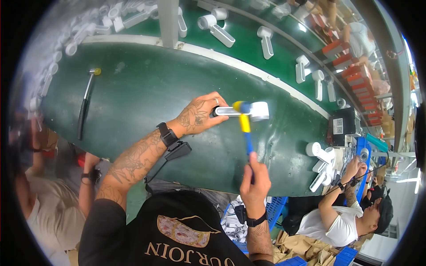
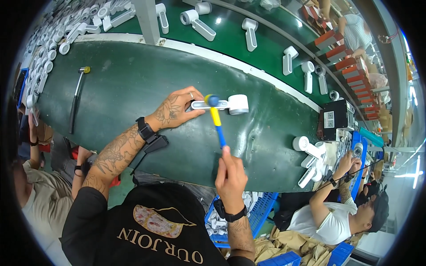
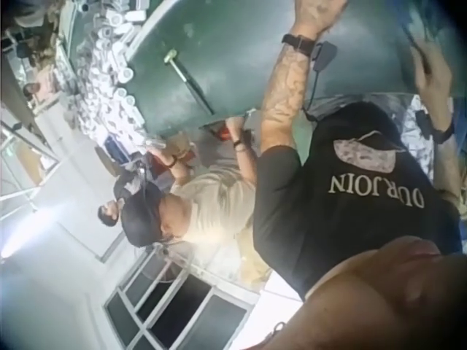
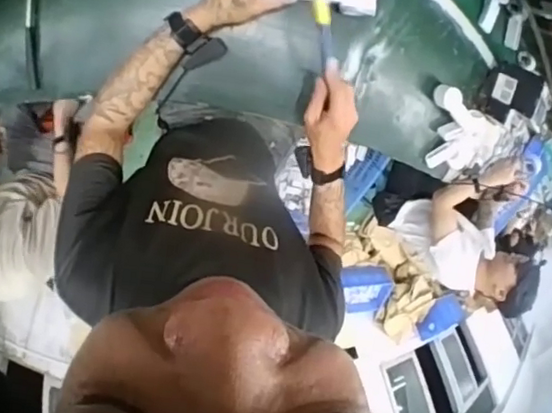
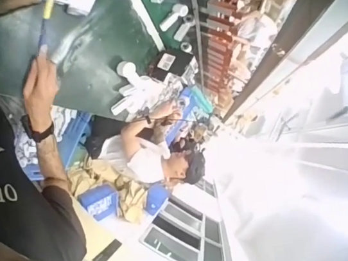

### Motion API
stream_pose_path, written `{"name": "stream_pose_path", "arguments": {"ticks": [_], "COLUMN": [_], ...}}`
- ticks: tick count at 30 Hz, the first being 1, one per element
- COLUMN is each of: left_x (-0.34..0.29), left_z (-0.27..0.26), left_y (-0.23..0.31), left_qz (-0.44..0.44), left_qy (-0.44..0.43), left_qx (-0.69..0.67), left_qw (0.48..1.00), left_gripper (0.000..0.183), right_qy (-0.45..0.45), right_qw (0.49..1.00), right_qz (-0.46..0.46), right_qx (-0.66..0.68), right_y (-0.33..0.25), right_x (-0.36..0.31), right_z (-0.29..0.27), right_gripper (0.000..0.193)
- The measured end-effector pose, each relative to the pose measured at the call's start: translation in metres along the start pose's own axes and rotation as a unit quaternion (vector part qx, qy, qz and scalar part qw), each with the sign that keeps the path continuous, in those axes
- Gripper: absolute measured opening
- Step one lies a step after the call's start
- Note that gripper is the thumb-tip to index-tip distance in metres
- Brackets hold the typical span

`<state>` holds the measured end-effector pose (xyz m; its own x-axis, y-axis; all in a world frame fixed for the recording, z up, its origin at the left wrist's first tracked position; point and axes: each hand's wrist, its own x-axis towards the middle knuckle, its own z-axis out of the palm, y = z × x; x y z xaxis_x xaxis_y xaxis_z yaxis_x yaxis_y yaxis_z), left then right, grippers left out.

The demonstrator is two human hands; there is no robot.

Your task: The person picks up a white plastic component from the conveyor belt, places it on the workbench, and strikes it with a small hammer. This process is repeated multiple times throughout the video.

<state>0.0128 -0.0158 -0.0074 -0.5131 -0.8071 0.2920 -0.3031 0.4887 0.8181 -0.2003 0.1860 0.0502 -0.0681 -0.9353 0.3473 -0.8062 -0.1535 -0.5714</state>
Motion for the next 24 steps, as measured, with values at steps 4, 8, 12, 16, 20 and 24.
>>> {"name": "stream_pose_path", "arguments": {"ticks": [4, 8, 12, 16, 20, 24], "left_x": [0.000, 0.002, 0.023, 0.129, 0.232, 0.292], "left_z": [-0.002, 0.000, 0.025, 0.062, 0.064, 0.051], "left_y": [0.003, 0.011, 0.004, -0.012, -0.020, -0.030], "left_qz": [-0.033, -0.053, -0.042, -0.068, -0.073, -0.231], "left_qy": [-0.003, 0.002, 0.068, 0.119, 0.249, 0.203], "left_qx": [-0.014, -0.006, 0.016, 0.032, 0.112, 0.206], "left_qw": [0.999, 0.999, 0.997, 0.990, 0.959, 0.929], "left_gripper": [0.026, 0.026, 0.027, 0.035, 0.073, 0.101], "right_qy": [-0.021, -0.045, 0.035, 0.155, 0.195, 0.216], "right_qw": [1.000, 0.997, 0.990, 0.971, 0.925, 0.909], "right_qz": [0.005, 0.020, 0.086, 0.135, 0.217, 0.236], "right_qx": [0.017, 0.059, 0.109, 0.120, 0.242, 0.268], "right_y": [-0.004, 0.006, 0.029, 0.072, 0.073, 0.065], "right_x": [0.002, 0.001, -0.025, -0.050, -0.053, -0.049], "right_z": [0.000, 0.003, -0.005, 0.015, 0.031, 0.028], "right_gripper": [0.045, 0.043, 0.043, 0.050, 0.052, 0.052]}}
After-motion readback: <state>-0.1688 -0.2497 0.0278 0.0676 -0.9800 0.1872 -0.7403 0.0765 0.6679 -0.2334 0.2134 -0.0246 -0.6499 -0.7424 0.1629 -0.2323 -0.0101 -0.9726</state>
